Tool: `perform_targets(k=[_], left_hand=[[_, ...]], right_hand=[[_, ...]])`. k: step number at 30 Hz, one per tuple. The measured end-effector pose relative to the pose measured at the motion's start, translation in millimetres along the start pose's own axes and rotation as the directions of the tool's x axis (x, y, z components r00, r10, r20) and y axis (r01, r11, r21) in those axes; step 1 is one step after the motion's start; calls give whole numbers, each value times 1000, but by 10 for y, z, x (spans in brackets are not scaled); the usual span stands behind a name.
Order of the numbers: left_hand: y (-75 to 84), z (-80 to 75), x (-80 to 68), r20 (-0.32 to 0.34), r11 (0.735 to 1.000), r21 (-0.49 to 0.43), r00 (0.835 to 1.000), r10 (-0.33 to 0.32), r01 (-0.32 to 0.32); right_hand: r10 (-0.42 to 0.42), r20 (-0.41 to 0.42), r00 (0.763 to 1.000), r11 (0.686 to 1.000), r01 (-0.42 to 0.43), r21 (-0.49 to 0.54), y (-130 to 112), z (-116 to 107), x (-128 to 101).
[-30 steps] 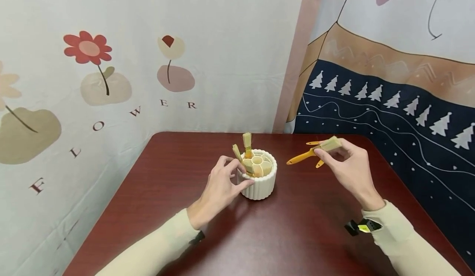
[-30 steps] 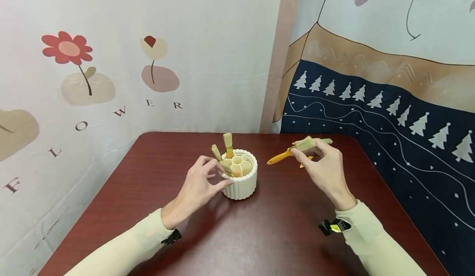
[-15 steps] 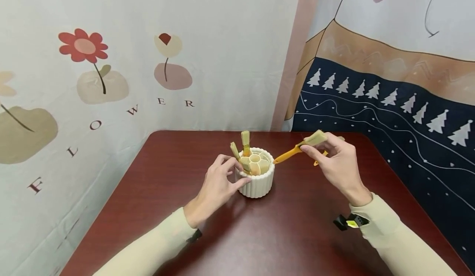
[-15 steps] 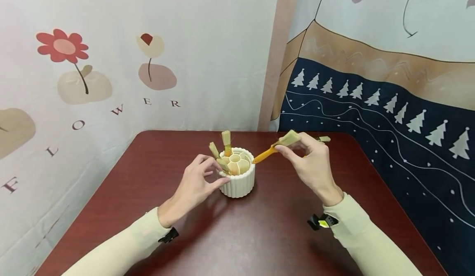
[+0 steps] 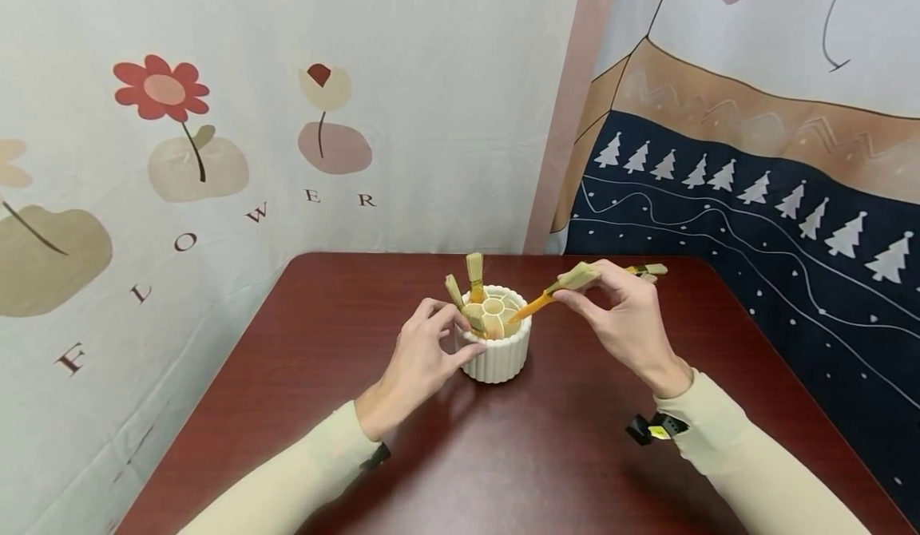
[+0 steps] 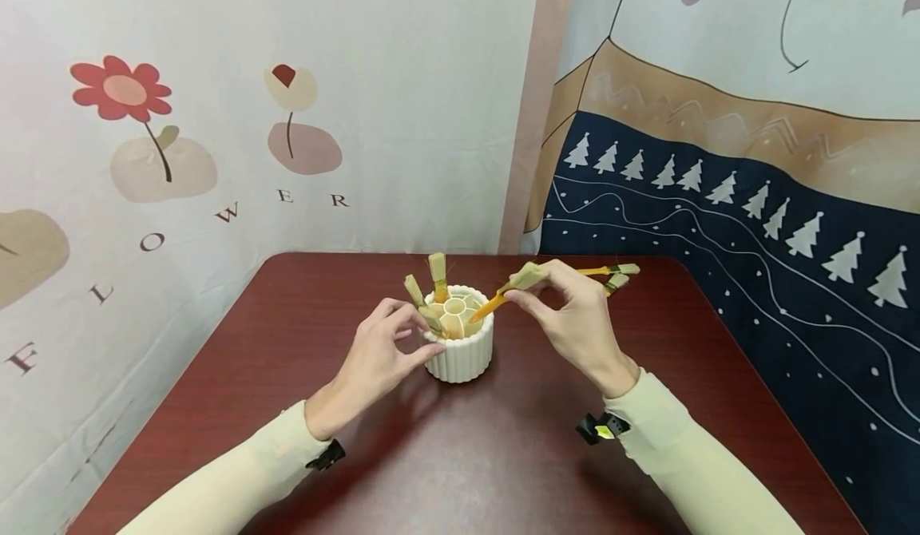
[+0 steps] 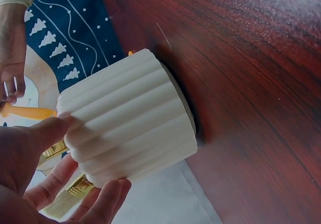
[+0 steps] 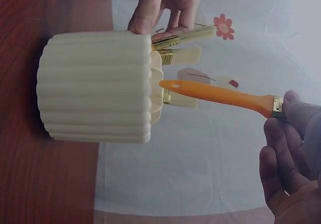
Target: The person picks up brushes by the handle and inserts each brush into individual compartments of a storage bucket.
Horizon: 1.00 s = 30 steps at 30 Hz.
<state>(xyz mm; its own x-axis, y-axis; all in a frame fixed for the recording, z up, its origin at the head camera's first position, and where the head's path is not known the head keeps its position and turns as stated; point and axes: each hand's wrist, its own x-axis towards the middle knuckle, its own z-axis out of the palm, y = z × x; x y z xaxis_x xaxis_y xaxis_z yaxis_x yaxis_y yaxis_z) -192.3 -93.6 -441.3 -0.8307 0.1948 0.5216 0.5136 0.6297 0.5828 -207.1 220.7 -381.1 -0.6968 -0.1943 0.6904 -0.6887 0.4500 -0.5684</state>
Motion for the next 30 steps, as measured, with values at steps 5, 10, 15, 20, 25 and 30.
perform_targets(k=[5,10,15,20,25,30], left_hand=[[6,-14,-6,17,1000,-11,1000,-23,23],[9,-17,-10,11,1000,-16,1000,-18,18],[11,-17,0,3,1000,-18,1000,-8,8],[-8,3,1,-5,1000,-19,1000,-2,2],[-2,4,3,-1,1000,-17,1000,-8,8],[4,10,6,-6,1000,-20,1000,0,0]], right_hand=[[-31,23,999,999,31,-12,-3,38,11],[-52,50,997,998,54,-40,-1,64,19],[-79,79,994,995,83,-46,-3,95,38],[-98,101,990,994,103,-47,25,132,36],[-115,120,986,993,119,-25,63,165,31],[-142,136,981,990,144,-7,111,203,20]])
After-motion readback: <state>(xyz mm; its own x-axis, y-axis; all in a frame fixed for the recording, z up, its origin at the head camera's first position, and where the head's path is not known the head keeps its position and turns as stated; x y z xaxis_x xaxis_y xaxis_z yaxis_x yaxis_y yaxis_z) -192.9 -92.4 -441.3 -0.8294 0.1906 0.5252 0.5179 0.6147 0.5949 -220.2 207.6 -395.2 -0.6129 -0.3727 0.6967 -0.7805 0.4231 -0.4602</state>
